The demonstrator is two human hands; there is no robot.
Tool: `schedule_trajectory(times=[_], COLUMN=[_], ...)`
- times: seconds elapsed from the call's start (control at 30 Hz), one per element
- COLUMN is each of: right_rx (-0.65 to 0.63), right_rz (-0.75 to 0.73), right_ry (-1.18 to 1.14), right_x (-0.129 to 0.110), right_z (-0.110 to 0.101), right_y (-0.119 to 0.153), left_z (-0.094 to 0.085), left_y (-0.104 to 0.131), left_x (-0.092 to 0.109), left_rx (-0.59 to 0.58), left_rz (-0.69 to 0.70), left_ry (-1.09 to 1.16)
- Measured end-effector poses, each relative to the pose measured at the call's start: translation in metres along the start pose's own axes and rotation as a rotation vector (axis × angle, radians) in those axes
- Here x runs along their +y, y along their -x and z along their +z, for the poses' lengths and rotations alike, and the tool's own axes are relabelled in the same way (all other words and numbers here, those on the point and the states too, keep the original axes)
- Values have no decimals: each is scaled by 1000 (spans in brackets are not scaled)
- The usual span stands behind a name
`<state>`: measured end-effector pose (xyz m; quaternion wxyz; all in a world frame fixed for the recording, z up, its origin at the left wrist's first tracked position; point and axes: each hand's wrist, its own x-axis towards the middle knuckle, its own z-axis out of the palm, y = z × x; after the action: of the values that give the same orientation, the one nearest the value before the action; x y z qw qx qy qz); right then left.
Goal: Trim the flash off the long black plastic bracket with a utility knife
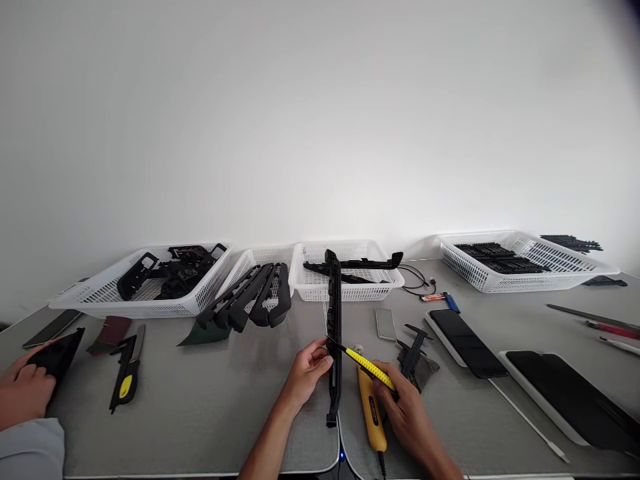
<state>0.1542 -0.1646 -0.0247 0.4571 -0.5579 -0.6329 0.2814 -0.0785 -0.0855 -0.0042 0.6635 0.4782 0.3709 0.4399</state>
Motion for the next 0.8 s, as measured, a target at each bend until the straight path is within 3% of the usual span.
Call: schedule_trajectory(times=[0.3, 0.5, 0.8], right_rx=[11, 23, 36], right_rz=[2, 20, 53], right_ry=[6, 29, 54], right_x=[-11, -6, -7], right_z=[-2, -1, -3], right_y=[0, 0, 2], left_z=[4, 5, 5], left_y=[0, 1, 1], left_x=[3, 5, 3], left_rx=[13, -61, -16], left_rz=[33, 34, 18], left_ry=[13, 8, 9])
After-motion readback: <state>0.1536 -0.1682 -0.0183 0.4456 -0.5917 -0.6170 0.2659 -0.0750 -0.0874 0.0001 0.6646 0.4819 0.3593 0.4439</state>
